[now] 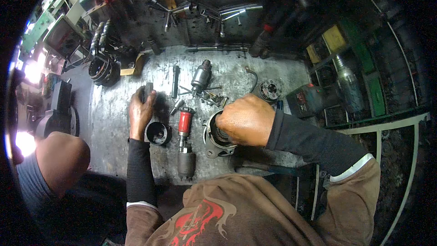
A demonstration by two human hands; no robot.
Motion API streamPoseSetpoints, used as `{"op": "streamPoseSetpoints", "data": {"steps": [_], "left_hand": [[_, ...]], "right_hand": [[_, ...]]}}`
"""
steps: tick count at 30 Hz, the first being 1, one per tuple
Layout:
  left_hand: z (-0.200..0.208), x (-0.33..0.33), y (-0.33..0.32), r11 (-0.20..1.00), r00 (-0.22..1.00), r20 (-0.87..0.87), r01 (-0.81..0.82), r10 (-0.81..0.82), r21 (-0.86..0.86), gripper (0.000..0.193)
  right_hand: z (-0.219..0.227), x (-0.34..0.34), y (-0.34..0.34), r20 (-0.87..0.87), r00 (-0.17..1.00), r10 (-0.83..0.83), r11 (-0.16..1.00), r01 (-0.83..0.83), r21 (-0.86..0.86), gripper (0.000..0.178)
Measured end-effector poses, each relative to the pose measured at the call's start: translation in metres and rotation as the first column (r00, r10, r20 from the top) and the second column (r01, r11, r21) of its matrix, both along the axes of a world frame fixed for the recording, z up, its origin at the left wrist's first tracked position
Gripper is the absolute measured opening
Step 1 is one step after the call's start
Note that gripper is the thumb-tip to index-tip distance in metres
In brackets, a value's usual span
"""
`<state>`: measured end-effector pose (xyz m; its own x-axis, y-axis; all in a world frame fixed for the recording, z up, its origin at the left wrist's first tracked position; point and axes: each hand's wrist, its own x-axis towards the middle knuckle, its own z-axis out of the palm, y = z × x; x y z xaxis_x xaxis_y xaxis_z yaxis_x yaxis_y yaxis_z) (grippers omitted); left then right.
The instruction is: The person assembles a mechanical component on a workbench, using a cordless impact driver and a screwdriver to fasten screws into a circular metal housing. They handle multiple small parts, including washers and a metal band, and repeatedly tighten and adjust the assembly.
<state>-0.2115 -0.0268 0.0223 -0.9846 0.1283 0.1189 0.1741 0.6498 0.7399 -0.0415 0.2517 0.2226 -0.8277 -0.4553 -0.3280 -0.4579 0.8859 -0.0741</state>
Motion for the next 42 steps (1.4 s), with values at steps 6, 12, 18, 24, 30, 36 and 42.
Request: {"op": "streamPoseSetpoints", "data": {"steps": [6, 12, 18, 24, 30, 36, 42], "left_hand": [[-0.02, -0.003, 0.012, 0.97, 0.996, -0.014, 0.088, -0.094, -0.227, 0.058], [-0.009, 0.009, 0.017, 0.972, 0.991, -0.123, 0.029, -0.059, -0.231, 0.052], [0.116, 0.098, 0.027, 0.7, 0.83, 0.33, 0.098, -0.45, 0.708, 0.042], [0.182, 0.159, 0.054, 0.437, 0.633, 0.356, -0.03, -0.687, 0.899, 0.04], [0.168, 0.164, 0.062, 0.204, 0.629, 0.268, -0.173, -0.73, 0.964, 0.043], [0.16, 0.175, 0.063, 0.193, 0.637, 0.253, -0.163, -0.728, 0.968, 0.05], [0.163, 0.17, 0.069, 0.153, 0.692, 0.204, -0.135, -0.692, 0.979, 0.047]], "right_hand": [[0.007, -0.011, -0.001, 0.174, 0.985, 0.014, 0.998, -0.026, 0.064, 0.051], [0.043, 0.001, 0.012, 0.038, 0.999, 0.013, 0.991, -0.008, -0.133, 0.051], [0.064, 0.02, 0.023, -0.123, 0.974, -0.188, 0.924, 0.133, -0.359, 0.064], [0.048, 0.031, 0.0, -0.348, 0.898, -0.269, 0.856, 0.057, -0.514, 0.067], [0.04, 0.038, -0.016, -0.369, 0.862, -0.347, 0.802, 0.069, -0.593, 0.066], [0.014, 0.044, -0.014, -0.347, 0.857, -0.381, 0.676, 0.003, -0.737, 0.069], [-0.001, 0.052, -0.027, -0.077, 0.831, -0.552, 0.34, 0.139, -0.93, 0.064]]}}
